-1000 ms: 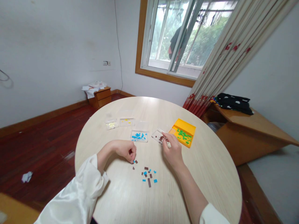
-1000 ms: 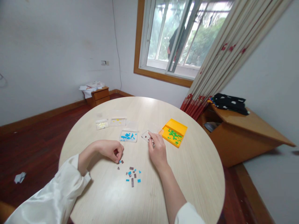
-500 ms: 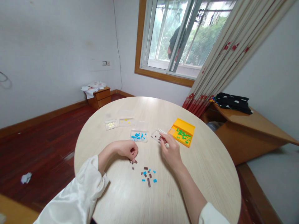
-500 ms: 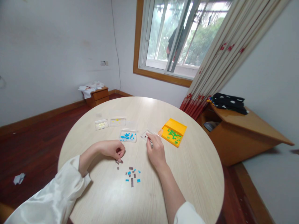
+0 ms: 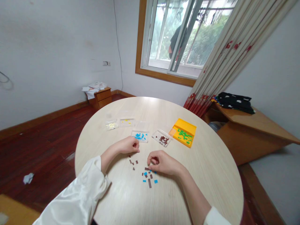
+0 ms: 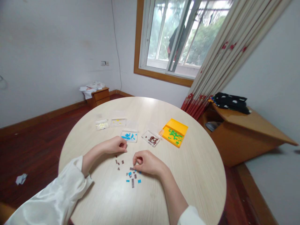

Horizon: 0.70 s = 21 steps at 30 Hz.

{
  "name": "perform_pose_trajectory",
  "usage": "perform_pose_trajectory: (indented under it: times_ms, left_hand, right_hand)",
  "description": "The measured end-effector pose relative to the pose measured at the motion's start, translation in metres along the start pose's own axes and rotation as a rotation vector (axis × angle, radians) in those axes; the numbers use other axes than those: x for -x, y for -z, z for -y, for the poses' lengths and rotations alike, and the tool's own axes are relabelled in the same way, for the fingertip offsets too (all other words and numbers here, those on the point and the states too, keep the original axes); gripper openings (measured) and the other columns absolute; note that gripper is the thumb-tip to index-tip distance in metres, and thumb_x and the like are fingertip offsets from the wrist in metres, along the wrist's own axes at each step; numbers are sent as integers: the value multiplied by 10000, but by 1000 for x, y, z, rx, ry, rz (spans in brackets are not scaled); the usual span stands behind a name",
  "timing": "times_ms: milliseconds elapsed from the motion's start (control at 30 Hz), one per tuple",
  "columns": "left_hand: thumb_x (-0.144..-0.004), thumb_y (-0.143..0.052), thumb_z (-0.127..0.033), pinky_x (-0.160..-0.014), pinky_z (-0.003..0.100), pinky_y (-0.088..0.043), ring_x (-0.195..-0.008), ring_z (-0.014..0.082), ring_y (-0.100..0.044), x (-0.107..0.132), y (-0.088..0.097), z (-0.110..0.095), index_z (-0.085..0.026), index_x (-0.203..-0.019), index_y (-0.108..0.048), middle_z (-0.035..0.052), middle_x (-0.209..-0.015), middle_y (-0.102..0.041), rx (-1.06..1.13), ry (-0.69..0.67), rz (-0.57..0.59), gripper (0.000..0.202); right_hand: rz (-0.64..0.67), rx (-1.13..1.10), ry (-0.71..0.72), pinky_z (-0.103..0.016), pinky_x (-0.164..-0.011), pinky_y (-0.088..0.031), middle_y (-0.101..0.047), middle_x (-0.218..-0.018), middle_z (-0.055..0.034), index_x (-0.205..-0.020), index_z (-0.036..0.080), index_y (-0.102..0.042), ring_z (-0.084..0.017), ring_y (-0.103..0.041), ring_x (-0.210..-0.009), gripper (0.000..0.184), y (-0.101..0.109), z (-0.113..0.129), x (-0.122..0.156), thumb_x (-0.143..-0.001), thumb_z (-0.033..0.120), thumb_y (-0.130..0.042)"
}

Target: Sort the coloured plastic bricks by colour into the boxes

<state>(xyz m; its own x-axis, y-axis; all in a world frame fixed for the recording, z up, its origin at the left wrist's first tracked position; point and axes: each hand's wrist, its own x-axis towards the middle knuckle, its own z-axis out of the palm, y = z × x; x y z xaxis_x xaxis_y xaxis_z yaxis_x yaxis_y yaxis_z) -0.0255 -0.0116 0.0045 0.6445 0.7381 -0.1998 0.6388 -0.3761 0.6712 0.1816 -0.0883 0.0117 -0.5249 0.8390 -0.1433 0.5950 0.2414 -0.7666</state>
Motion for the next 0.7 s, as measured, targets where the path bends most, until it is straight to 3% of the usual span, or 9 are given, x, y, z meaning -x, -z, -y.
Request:
perform_pose_trajectory:
  times_ms: [267, 500, 700]
  left_hand:
    - [-699, -625, -345, -490, 229, -224, -490, 86, -335, -4, -9, -4, -155, -548, -480, -56, -486, -421, -75, -20, -37, 282]
    - [-689, -659, -366, -489, 232, -201, -471, 81, -325, -3, -14, -12, -155, -519, -465, -61, -469, -402, -103, -47, -55, 333]
    - [-707, -648, -424, -491, 236, -199, -474, 86, -332, -5, -18, -11, -155, -534, -489, -56, -477, -410, -154, -62, -63, 356]
  right_hand:
    - [80, 20, -73, -195, -470, -209, -308, -530, 98, -613, 160, -520, -50, -277, -500, 166, 6, -2, 2, -623, 178, -684]
    - [-60, 43, -106, -191, -482, -215, -302, -550, 90, -608, 160, -492, -54, -283, -518, 137, 12, -7, 3, -658, 147, -619]
    - [130, -49, -143, -196, -463, -179, -293, -528, 106, -607, 168, -465, -48, -247, -499, 296, 20, -9, 11, -570, 247, -747]
